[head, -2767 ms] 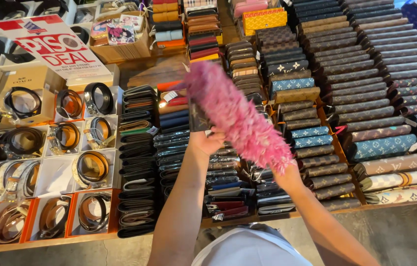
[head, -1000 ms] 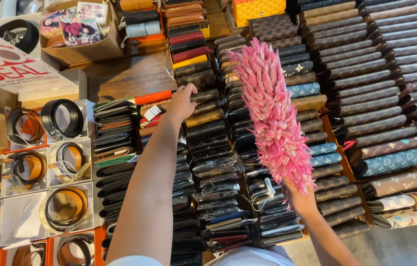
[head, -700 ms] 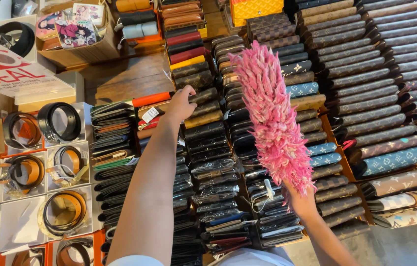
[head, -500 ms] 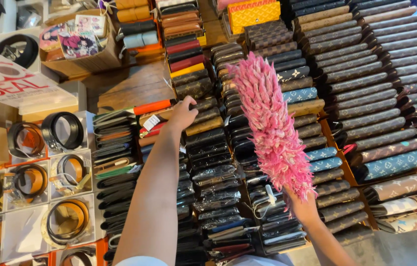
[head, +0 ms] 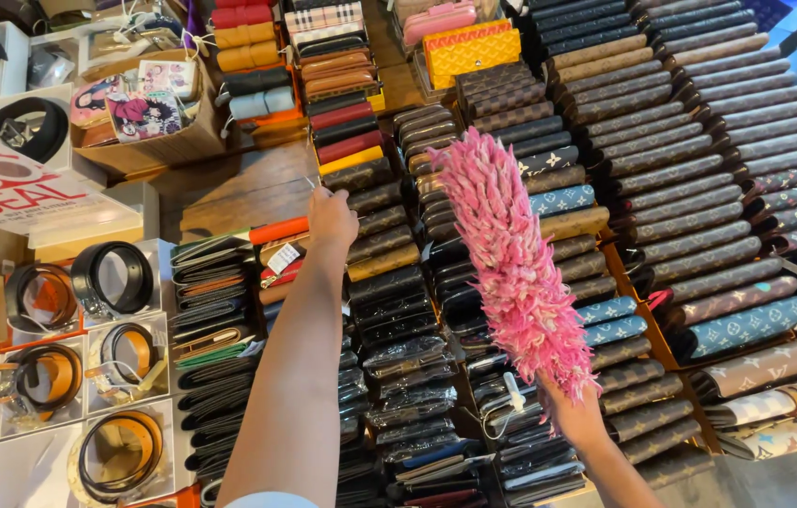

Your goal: Dusting and organizing wallets and belts on a store display using a pink feather duster.

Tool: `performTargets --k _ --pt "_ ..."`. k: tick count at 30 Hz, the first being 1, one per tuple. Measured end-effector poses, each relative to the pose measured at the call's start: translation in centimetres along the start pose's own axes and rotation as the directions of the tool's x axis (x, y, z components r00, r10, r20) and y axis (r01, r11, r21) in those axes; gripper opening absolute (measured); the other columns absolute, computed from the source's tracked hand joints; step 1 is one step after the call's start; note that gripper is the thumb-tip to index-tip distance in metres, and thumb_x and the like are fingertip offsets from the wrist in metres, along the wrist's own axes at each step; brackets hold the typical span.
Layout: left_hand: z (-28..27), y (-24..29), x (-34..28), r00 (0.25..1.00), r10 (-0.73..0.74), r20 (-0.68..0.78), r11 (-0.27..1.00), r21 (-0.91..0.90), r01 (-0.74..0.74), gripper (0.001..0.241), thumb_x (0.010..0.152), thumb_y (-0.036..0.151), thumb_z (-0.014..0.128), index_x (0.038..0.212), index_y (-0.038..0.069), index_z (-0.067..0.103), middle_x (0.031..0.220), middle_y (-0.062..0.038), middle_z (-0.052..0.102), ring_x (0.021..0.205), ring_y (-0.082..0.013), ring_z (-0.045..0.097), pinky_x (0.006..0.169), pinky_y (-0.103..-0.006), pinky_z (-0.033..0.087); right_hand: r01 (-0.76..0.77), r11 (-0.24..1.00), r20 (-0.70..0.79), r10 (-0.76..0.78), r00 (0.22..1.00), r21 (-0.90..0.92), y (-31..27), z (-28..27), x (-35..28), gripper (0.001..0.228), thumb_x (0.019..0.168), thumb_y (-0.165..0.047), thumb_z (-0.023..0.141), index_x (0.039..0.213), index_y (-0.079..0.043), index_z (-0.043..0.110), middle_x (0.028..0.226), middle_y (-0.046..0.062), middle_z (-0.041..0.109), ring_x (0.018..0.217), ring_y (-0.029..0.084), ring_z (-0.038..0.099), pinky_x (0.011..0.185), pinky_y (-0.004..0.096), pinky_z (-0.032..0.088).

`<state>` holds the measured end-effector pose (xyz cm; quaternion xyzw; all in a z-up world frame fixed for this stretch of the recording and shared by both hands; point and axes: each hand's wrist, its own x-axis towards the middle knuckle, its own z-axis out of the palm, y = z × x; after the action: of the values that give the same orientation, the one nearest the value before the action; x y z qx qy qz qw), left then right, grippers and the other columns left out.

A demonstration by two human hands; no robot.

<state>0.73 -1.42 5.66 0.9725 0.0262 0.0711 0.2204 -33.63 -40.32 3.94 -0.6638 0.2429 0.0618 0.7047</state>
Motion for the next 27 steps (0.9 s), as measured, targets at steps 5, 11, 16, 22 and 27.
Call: performTargets --k 5,11,16,22,27 --pt "0.7 -1.1 0.9 0.99 -0.02 0.136 1.0 -0.014 0.022 0.041 0.085 0.015 0.075 0.125 0.014 0.067 0.125 -0.014 0.062 0.119 -0.0384 0.058 0.101 -0.0481 0.049 0.067 0.992 -0.014 -0.069 0.998 -0.102 -0.9 -0.5 -0.5 0.022 0.094 -0.019 0.068 0.083 -0.001 0.062 0.062 0.005 0.059 0.049 0.015 0.052 0.044 0.032 0.041" --pt "-1.6 -1.3 0.6 0.968 0.166 -0.189 0.957 -0.207 -0.204 0.033 0.09 0.016 0.074 0.119 0.006 0.064 0.116 -0.02 0.064 0.11 -0.0412 0.061 0.094 -0.0482 0.05 0.04 0.99 -0.028 -0.044 0.999 -0.133 -1.3 -0.7 -0.6 0.024 0.095 -0.024 0.067 0.086 -0.002 0.063 0.062 0.006 0.058 0.049 0.015 0.052 0.043 0.033 0.041" --pt "-4.8 -0.7 -1.2 0.942 -0.063 -0.33 0.86 -0.497 -0.116 0.032 0.097 0.023 0.075 0.119 0.004 0.063 0.111 -0.015 0.069 0.102 -0.0315 0.067 0.092 -0.0411 0.053 -0.035 0.967 -0.051 0.023 0.998 -0.251 -2.8 0.4 -0.1 0.029 0.097 -0.026 0.069 0.089 0.002 0.066 0.061 0.012 0.057 0.047 0.02 0.055 0.043 0.037 0.047" --pt "-7.2 3.6 -8.8 0.955 -0.289 0.065 0.155 -0.981 0.114 0.034 0.101 0.027 0.065 0.125 0.004 0.055 0.107 -0.006 0.064 0.094 -0.017 0.062 0.083 -0.0379 0.057 0.247 0.853 0.211 -0.165 0.963 -0.46 -6.5 3.2 -1.4 0.027 0.091 -0.019 0.068 0.113 -0.004 0.07 0.083 0.006 0.075 0.058 0.02 0.068 0.05 0.041 0.055" --pt "-7.3 5.9 -14.2 0.983 -0.179 -0.035 -0.182 -0.981 -0.068 0.026 0.104 0.023 0.063 0.121 0.005 0.056 0.117 -0.009 0.067 0.102 -0.0218 0.071 0.083 -0.0414 0.061 0.673 0.395 0.383 -0.595 0.706 -0.625 -3.1 0.2 1.9 0.023 0.096 -0.019 0.066 0.115 -0.007 0.072 0.099 0.016 0.075 0.091 0.035 0.074 0.075 0.044 0.059"
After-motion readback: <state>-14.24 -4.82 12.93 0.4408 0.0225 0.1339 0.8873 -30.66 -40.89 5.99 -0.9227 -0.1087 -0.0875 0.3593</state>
